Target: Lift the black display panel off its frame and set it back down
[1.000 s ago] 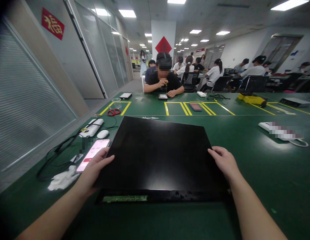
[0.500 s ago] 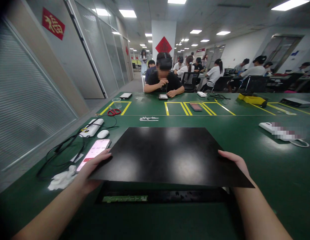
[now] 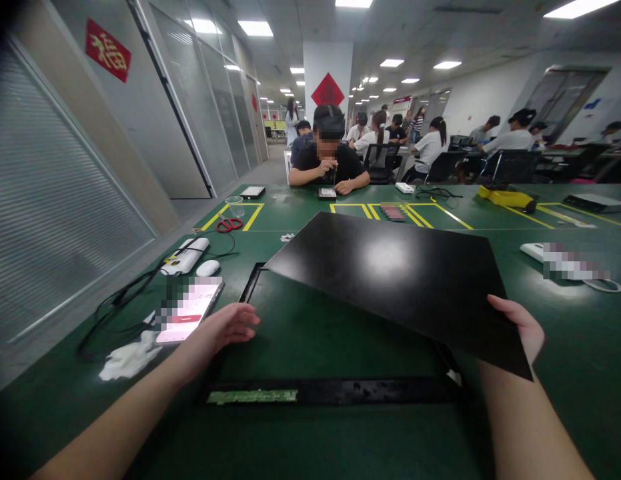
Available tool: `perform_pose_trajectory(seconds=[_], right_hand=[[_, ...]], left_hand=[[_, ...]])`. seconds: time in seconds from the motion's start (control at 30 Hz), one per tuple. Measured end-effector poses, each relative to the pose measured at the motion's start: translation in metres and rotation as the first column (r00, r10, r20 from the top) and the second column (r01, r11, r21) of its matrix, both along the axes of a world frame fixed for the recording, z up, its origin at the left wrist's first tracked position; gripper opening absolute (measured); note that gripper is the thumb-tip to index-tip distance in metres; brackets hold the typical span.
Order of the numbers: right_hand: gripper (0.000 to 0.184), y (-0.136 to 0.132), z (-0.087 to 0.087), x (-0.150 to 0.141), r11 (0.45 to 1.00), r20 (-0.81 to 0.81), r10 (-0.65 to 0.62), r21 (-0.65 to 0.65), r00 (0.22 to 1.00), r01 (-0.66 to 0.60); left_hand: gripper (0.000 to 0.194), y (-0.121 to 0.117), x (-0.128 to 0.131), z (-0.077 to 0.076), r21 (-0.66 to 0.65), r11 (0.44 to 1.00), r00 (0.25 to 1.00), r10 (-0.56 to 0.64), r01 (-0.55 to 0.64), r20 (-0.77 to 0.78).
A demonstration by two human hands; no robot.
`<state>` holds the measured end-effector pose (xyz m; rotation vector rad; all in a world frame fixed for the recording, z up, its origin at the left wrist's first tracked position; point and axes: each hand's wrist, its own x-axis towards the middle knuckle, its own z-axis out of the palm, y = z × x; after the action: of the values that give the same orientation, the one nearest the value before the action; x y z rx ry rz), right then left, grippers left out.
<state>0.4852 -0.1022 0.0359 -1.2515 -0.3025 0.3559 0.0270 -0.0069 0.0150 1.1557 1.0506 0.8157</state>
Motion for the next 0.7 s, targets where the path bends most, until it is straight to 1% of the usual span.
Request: perform_pose_trajectory(seconds=[0.1,0.17,0.23,0.3,0.37,0.47,0.53,0.6,0.7], right_hand=[[0.014,0.008,0.012,-0.010,0.999,-0.091,0.006,0.046,0.996,-0.002],[0.017,0.012,0.018,-0.012,0.995,-0.140,-0.016,0.093,0.990,0.029],[0.021,0.015,0.019,-0.010,0.986,-0.190,-0.036,0.151,0.981,0.066],[0.023,0.018,0.016,-0.004,0.977,-0.188,-0.049,0.197,0.981,0.087],[0.023,0.020,0.009,0.005,0.972,-0.138,-0.071,0.214,0.988,0.100],[0.022,0.024,-0.002,0.019,0.961,-0.089,-0.143,0.227,0.986,0.160],[0.022,0.027,-0.008,0.026,0.952,-0.104,-0.148,0.254,0.983,0.170],[0.022,0.028,-0.013,0.030,0.945,-0.151,-0.150,0.270,0.977,0.187],[0.024,0.029,-0.019,0.035,0.936,-0.230,-0.186,0.253,0.955,0.243]], left_hand=[[0.041,-0.005,0.003,0.005,0.066,0.989,0.985,-0.120,0.129,-0.125],[0.036,-0.009,0.005,0.010,0.100,0.977,0.968,-0.169,0.190,-0.184],[0.031,-0.012,0.006,0.013,0.132,0.965,0.956,-0.195,0.227,-0.218],[0.028,-0.013,0.006,0.013,0.153,0.958,0.948,-0.201,0.243,-0.245],[0.026,-0.014,0.007,0.012,0.168,0.953,0.942,-0.200,0.251,-0.270],[0.025,-0.013,0.007,0.012,0.178,0.948,0.934,-0.203,0.263,-0.295],[0.025,-0.013,0.007,0.012,0.184,0.944,0.929,-0.208,0.273,-0.306],[0.025,-0.014,0.007,0.011,0.196,0.939,0.925,-0.212,0.282,-0.315],[0.024,-0.014,0.007,0.010,0.212,0.930,0.917,-0.221,0.301,-0.333]])
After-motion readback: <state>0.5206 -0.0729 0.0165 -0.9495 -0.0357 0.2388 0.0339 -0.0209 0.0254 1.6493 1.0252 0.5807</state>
